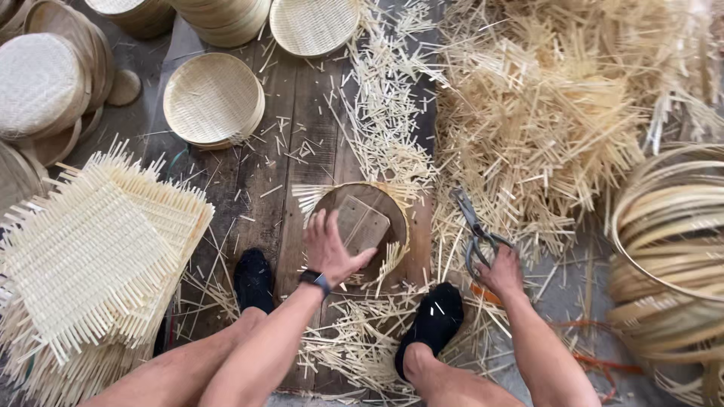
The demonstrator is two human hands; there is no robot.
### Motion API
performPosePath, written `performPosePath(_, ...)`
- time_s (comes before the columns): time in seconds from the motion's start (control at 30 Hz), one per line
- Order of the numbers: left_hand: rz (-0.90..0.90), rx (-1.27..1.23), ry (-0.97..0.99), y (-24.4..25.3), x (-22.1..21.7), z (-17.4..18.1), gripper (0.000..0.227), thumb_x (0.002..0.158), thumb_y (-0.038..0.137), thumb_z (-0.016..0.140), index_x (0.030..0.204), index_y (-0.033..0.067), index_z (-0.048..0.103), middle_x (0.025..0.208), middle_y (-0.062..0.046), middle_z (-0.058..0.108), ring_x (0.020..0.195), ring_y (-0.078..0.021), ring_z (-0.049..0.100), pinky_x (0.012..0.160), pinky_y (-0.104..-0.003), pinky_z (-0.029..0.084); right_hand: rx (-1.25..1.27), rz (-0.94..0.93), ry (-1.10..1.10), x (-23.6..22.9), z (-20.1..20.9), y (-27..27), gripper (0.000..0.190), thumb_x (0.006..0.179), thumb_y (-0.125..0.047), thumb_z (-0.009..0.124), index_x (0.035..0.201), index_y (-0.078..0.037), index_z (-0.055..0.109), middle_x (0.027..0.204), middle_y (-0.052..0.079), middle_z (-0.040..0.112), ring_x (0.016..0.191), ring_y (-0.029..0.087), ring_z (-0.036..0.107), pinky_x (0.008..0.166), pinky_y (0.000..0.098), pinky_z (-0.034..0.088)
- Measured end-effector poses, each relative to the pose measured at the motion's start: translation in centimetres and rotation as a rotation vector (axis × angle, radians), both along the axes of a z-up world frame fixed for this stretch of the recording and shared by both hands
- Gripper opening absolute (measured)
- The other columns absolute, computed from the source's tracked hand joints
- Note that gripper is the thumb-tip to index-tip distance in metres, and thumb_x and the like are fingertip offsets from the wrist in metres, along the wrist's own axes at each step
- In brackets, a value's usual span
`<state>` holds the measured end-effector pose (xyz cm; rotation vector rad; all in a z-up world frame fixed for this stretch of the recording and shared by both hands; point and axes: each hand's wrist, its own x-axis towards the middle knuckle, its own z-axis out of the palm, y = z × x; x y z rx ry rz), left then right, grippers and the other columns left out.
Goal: The person weaves bamboo strips to create a round basket, using shears to trim excess strips and a circular wooden form as a guide.
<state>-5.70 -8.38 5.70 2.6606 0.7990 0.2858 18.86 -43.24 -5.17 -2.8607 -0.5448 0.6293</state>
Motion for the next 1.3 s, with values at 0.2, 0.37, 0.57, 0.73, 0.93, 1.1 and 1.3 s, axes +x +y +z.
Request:
performPosePath(0.2,0.225,-0.231,0.420,-1.2,5.8,1.0,0.148,0.052,0.070,0.088,0.159,0.0141,0.002,0.151,-0.030,0.027,0.139,-0.0444,0.032,0.109,-0.066,0.026,-0.043,-0.195,0.278,1.3,-0.7,0.9,0.068,0.075,-0.029,0.087,0.127,0.003,0.058,0.117,0.024,0.066,0.108,0.037,0.066,0.097,0.0445,0.054)
performPosePath(0.37,0.044,0.006,0.106,-0.8,4.4,3.0,0.143,0.051,0.066,0.088,0.163,0.0260,0.008,0.142,-0.028,0.038,0.129,-0.0430,0.043,0.105,-0.062,0.035,0.053,-0.264,0.525,1.5,-1.0,-0.3,0.054,0.064,-0.029,0.089,0.103,0.004,0.072,0.089,0.016,0.077,0.082,0.028,0.075,0.078,0.0391,0.061)
performPosePath(0.57,-0.103,-0.090,0.248,-1.8,5.5,-0.1,0.145,0.043,0.063,0.090,0.160,0.0227,0.015,0.138,-0.027,0.037,0.125,-0.0446,0.043,0.105,-0.065,0.033,0.167,-0.275,0.503,-2.1,6.2,1.8,0.054,0.075,-0.042,0.089,0.100,0.002,0.073,0.082,0.014,0.075,0.071,0.021,0.070,0.067,0.0356,0.058)
performPosePath(0.73,-0.402,0.006,0.341,0.2,5.0,-0.7,0.139,0.040,0.065,0.088,0.160,0.0399,0.021,0.154,-0.022,0.026,0.142,-0.0437,0.026,0.114,-0.068,0.024,0.526,-0.452,0.593,-5.4,13.2,7.7,0.033,0.088,-0.030,0.077,0.100,-0.002,0.067,0.076,0.011,0.069,0.056,0.020,0.064,0.047,0.0320,0.051)
performPosePath(0.93,-0.147,-0.158,0.309,-2.8,4.5,0.5,0.115,0.051,0.078,0.084,0.151,0.0473,0.035,0.162,-0.023,0.011,0.151,-0.0481,0.001,0.109,-0.076,0.020,1.309,-0.166,0.516,-10.9,13.6,12.6,0.038,0.101,-0.039,0.076,0.101,-0.004,0.062,0.083,0.000,0.060,0.064,0.010,0.062,0.050,0.0246,0.056)
performPosePath(1.1,-0.172,-0.118,0.315,-2.7,4.3,0.5,0.116,0.051,0.074,0.084,0.153,0.0458,0.036,0.162,-0.022,0.012,0.151,-0.0482,0.001,0.108,-0.075,0.024,0.548,-0.667,1.051,-8.7,13.7,13.2,0.044,0.090,-0.044,0.075,0.085,-0.001,0.064,0.058,0.002,0.056,0.041,0.013,0.052,0.038,0.0272,0.043)
performPosePath(1.3,-0.350,-0.116,0.364,-1.0,4.2,-0.1,0.128,0.046,0.072,0.088,0.154,0.0464,0.025,0.162,-0.020,0.011,0.151,-0.0476,0.004,0.111,-0.076,0.021,0.367,-0.274,0.537,-6.4,13.0,10.0,0.050,0.091,-0.049,0.072,0.087,0.000,0.066,0.063,0.007,0.063,0.057,0.023,0.061,0.054,0.0404,0.050)
